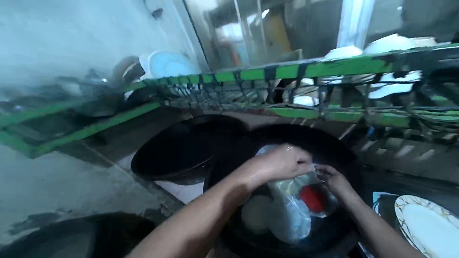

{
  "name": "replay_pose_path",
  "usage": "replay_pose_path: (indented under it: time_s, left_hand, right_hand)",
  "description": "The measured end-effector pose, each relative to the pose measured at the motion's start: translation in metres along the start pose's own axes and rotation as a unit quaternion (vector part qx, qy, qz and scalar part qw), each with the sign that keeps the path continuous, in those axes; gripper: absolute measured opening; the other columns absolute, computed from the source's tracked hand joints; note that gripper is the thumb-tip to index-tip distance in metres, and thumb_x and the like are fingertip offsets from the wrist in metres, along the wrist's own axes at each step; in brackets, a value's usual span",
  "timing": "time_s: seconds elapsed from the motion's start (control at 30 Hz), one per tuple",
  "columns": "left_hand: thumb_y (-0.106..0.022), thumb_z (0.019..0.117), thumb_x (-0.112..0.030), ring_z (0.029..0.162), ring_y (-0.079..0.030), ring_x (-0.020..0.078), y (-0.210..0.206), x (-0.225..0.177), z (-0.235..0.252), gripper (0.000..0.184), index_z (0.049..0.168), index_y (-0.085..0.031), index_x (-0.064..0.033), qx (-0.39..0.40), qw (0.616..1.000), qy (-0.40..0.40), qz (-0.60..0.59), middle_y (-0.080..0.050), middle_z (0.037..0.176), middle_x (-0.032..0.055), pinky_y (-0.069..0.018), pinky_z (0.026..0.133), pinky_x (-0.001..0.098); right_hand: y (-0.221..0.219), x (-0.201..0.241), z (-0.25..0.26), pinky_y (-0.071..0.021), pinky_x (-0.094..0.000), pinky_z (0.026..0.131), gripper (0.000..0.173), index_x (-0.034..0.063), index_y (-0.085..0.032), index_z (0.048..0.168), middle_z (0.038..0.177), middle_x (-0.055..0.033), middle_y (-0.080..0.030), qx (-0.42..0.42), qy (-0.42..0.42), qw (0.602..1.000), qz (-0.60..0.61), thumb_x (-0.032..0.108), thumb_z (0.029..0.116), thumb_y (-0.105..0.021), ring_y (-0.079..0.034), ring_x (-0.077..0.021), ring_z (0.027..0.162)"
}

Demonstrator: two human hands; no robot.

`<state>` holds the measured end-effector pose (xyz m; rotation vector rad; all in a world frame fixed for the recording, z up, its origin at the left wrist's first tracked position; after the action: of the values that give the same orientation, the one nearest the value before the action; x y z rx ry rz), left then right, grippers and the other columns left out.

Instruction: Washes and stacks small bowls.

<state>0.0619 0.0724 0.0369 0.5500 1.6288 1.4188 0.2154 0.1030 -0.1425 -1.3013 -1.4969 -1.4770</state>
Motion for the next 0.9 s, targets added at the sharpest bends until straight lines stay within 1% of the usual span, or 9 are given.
replay_pose_path:
  time_s: [0.1, 0.23, 0.33, 0.43, 0.57, 0.63, 0.73, 0.83, 0.9]
  left_hand:
    - [-0.055, 0.1049, -0.014, 0.111, -0.064, 0.0388, -0.094, 0.112, -0.027, 0.027, 0.117, -0.071, 0.0034, 0.164, 0.966, 0.189, -0.061, -0.069, 0.115, 0.0247, -0.0469, 0.1, 0.0577]
    - [-0.054, 0.1035, -0.009, 0.115, -0.062, 0.0423, -0.16, 0.175, -0.044, 0.026, 0.118, -0.067, 0.0074, 0.22, 0.94, 0.258, -0.041, -0.066, 0.12, 0.0278, -0.0457, 0.1, 0.0596]
    - [-0.051, 0.1034, -0.006, 0.128, -0.055, 0.0432, -0.172, 0.178, -0.051, 0.034, 0.133, -0.058, 0.008, 0.202, 0.933, 0.283, -0.09, -0.058, 0.135, 0.0294, -0.0414, 0.108, 0.0577]
    - [-0.054, 0.1034, -0.008, 0.133, -0.05, 0.0446, -0.185, 0.181, -0.05, 0.038, 0.136, -0.054, 0.0119, 0.176, 0.934, 0.283, -0.128, -0.054, 0.14, 0.0317, -0.0384, 0.111, 0.0576]
    - [-0.052, 0.1048, -0.017, 0.141, -0.042, 0.0475, -0.189, 0.18, -0.048, 0.053, 0.15, -0.039, 0.0087, 0.196, 0.915, 0.339, -0.096, -0.044, 0.15, 0.0324, -0.0349, 0.114, 0.0613]
    - [-0.052, 0.1056, -0.019, 0.143, -0.04, 0.043, -0.179, 0.179, -0.05, 0.051, 0.147, -0.043, 0.0096, 0.156, 0.905, 0.37, -0.141, -0.043, 0.152, 0.0308, -0.033, 0.117, 0.0555]
    - [-0.058, 0.1032, -0.016, 0.136, -0.049, 0.0384, -0.182, 0.192, -0.042, 0.049, 0.142, -0.047, 0.0105, 0.051, 0.87, 0.406, -0.274, -0.05, 0.145, 0.0299, -0.0384, 0.113, 0.0491]
    - [-0.054, 0.1055, -0.024, 0.136, -0.049, 0.0393, -0.192, 0.194, -0.032, 0.05, 0.141, -0.048, 0.0102, 0.084, 0.852, 0.439, -0.274, -0.05, 0.145, 0.0296, -0.0389, 0.113, 0.052]
    - [-0.047, 0.109, -0.021, 0.14, -0.046, 0.0392, -0.194, 0.189, -0.03, 0.044, 0.141, -0.05, 0.0098, 0.119, 0.858, 0.433, -0.25, -0.048, 0.149, 0.0285, -0.0369, 0.114, 0.0521]
  right_hand:
    - [-0.013, -0.005, 0.005, -0.0436, -0.053, 0.109, 0.036, 0.0057, -0.06, 0.139, 0.141, -0.0179, -0.059, 0.043, 0.002, 0.983, -0.178, 0.002, 0.1047, -0.05, -0.057, -0.0337, 0.13]
    - [-0.013, -0.014, 0.015, -0.0401, -0.0577, 0.111, 0.041, 0.0068, -0.053, 0.147, 0.146, -0.0229, -0.054, 0.046, -0.031, 0.953, -0.296, 0.007, 0.1059, -0.049, -0.053, -0.0402, 0.134]
    - [-0.01, -0.018, 0.022, -0.0386, -0.0583, 0.113, 0.045, 0.0011, -0.047, 0.15, 0.148, -0.0276, -0.05, 0.009, -0.054, 0.951, -0.306, 0.008, 0.1052, -0.05, -0.05, -0.0425, 0.136]
    - [-0.002, -0.029, 0.027, -0.0394, -0.0596, 0.111, 0.046, -0.0025, -0.045, 0.149, 0.145, -0.0304, -0.051, -0.039, -0.095, 0.959, -0.264, 0.011, 0.1056, -0.052, -0.051, -0.0446, 0.134]
    - [0.005, -0.044, 0.032, -0.0471, -0.054, 0.102, 0.041, -0.0051, -0.048, 0.143, 0.133, -0.0284, -0.058, -0.09, -0.151, 0.974, -0.146, 0.018, 0.1097, -0.045, -0.059, -0.0388, 0.121]
    - [0.005, -0.042, 0.032, -0.0446, -0.0539, 0.106, 0.044, -0.0065, -0.045, 0.145, 0.138, -0.0296, -0.055, -0.1, -0.167, 0.971, -0.138, 0.021, 0.1111, -0.042, -0.056, -0.04, 0.127]
    - [0.002, -0.044, 0.037, -0.0415, -0.0525, 0.11, 0.049, -0.0041, -0.035, 0.153, 0.147, -0.0304, -0.048, -0.135, -0.155, 0.975, -0.079, 0.018, 0.1102, -0.044, -0.051, -0.0398, 0.134]
    - [0.002, -0.059, 0.052, -0.0352, -0.051, 0.117, 0.056, -0.0032, -0.029, 0.157, 0.155, -0.0303, -0.039, -0.125, -0.175, 0.966, -0.14, 0.024, 0.1102, -0.045, -0.041, -0.0409, 0.144]
    - [0.004, -0.062, 0.058, -0.0321, -0.0523, 0.119, 0.055, -0.0043, -0.04, 0.152, 0.154, -0.0293, -0.043, -0.112, -0.205, 0.946, -0.223, 0.031, 0.1101, -0.044, -0.04, -0.041, 0.145]
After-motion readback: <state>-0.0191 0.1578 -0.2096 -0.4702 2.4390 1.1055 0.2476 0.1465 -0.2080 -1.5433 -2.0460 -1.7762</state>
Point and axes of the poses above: each hand's wrist, its own z-axis towards the middle knuckle, its own y-axis out of the back of the hand, x = y × z, the point moved 8 cm from there along z, towards the middle knuckle
